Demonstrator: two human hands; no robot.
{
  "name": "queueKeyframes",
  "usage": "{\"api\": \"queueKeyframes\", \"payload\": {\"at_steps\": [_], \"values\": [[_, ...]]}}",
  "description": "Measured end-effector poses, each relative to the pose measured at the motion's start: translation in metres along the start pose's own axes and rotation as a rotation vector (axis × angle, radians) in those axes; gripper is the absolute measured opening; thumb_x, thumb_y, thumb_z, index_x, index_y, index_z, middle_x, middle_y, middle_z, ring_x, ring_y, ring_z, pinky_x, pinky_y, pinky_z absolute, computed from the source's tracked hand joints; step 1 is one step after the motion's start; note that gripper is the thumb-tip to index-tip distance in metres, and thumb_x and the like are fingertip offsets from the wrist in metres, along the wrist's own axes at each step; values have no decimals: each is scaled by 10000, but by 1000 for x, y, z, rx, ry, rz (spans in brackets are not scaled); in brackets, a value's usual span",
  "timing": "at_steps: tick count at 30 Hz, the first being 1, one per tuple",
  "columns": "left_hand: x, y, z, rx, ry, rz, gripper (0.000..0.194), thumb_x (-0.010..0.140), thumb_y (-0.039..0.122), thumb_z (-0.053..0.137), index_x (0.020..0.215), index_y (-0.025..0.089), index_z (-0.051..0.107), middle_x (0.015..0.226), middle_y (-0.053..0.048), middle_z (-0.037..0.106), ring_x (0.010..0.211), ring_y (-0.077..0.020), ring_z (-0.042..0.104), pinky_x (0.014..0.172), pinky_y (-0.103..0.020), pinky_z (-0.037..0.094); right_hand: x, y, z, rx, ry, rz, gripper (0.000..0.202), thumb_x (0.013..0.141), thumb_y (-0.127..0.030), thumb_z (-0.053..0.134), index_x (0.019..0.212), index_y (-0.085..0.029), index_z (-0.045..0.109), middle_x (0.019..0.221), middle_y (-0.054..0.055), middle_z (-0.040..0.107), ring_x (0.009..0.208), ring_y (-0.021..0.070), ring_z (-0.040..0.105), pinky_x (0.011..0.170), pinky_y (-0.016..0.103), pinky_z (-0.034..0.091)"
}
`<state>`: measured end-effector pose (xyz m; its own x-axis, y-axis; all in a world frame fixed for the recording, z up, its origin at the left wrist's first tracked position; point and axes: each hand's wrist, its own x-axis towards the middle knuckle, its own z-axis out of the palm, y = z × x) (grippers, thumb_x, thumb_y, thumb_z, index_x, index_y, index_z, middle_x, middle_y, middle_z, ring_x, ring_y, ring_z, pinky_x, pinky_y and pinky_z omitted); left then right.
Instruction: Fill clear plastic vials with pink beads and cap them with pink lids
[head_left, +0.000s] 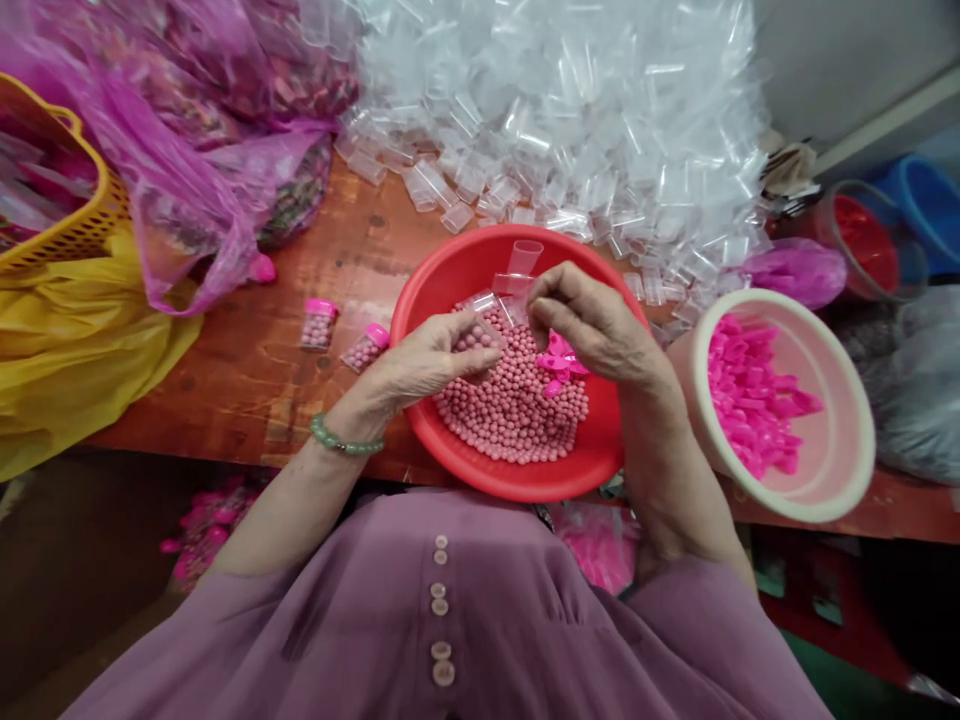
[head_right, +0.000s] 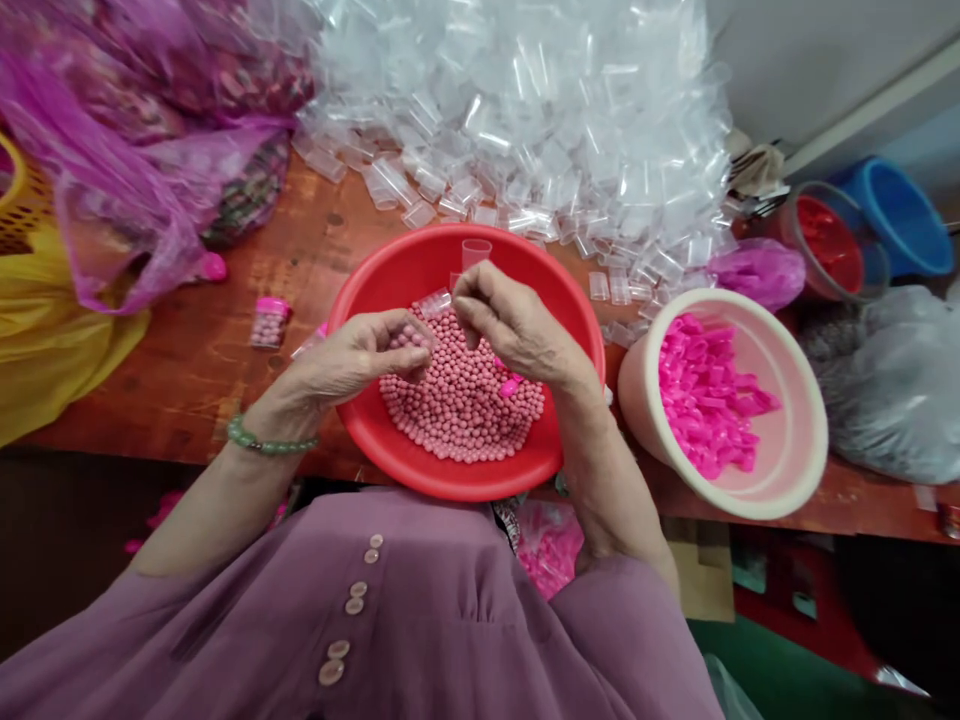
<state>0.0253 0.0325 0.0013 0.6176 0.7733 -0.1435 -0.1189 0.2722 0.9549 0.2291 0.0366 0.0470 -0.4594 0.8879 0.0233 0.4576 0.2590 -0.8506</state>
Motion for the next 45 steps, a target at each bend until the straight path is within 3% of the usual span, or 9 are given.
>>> {"api": "queueKeyframes", "payload": {"at_steps": [5,11,15,21,26,29,32,38,45], "values": [[-3,-1,3,85,86,132,270,829,390,685,888,134,623,758,-3,616,710,-96,578,693,-228,466,-12,19,-13,-279,-17,50,97,867,-203,588,957,-188,623,863,34,652,783,173,586,735,302,429],[-3,-5,2,61,102,167,278,813,379,712,943,137,670,791,-13,643,753,-112,607,720,-238,480,-44,38,-2,-781,-420,231,220,804,-61,540,936,-175,673,914,70,644,792,176,578,694,274,400],[-3,-7,1,87,102,171,241,830,350,697,940,137,678,822,-25,656,788,-122,615,747,-249,480,-51,44,12,-1062,-501,271,216,897,-129,472,938,-148,682,961,137,613,766,202,564,641,300,377],[-4,-3,3,41,118,160,181,818,290,686,870,120,653,776,-7,626,746,-104,588,733,-252,463,-53,58,0,-823,-238,177,174,910,-201,539,958,-173,703,971,103,646,744,171,588,662,281,436],[-5,-1,6,-53,89,79,189,729,218,751,820,116,621,708,35,574,667,-68,547,664,-215,442,-53,61,-17,-90,296,181,239,761,-380,763,894,-194,694,712,-11,664,589,115,570,567,233,458],[-8,-3,15,-142,6,-16,237,731,259,766,834,116,608,752,0,637,720,-97,613,694,-238,477,-49,53,-12,303,424,166,273,697,-397,811,832,-206,669,738,-12,709,612,118,626,568,227,500],[-13,-5,29,-262,-4,-68,280,741,300,780,858,123,598,832,-34,688,823,-131,675,780,-273,511,-45,40,0,493,486,95,281,673,-381,836,822,-220,661,791,-9,743,657,120,667,591,221,535],[-19,-8,45,-564,86,-48,388,708,374,823,887,132,578,903,-69,733,953,-186,718,905,-330,528,-48,19,15,365,521,-12,204,709,-240,828,860,-233,691,850,-18,766,707,117,696,658,231,567],[-18,-10,44,-602,139,-89,349,687,309,846,840,129,590,899,-42,710,919,-181,726,893,-313,528,-52,14,19,174,600,-36,173,736,-228,816,856,-234,692,838,-20,749,783,127,704,735,251,551]]}}
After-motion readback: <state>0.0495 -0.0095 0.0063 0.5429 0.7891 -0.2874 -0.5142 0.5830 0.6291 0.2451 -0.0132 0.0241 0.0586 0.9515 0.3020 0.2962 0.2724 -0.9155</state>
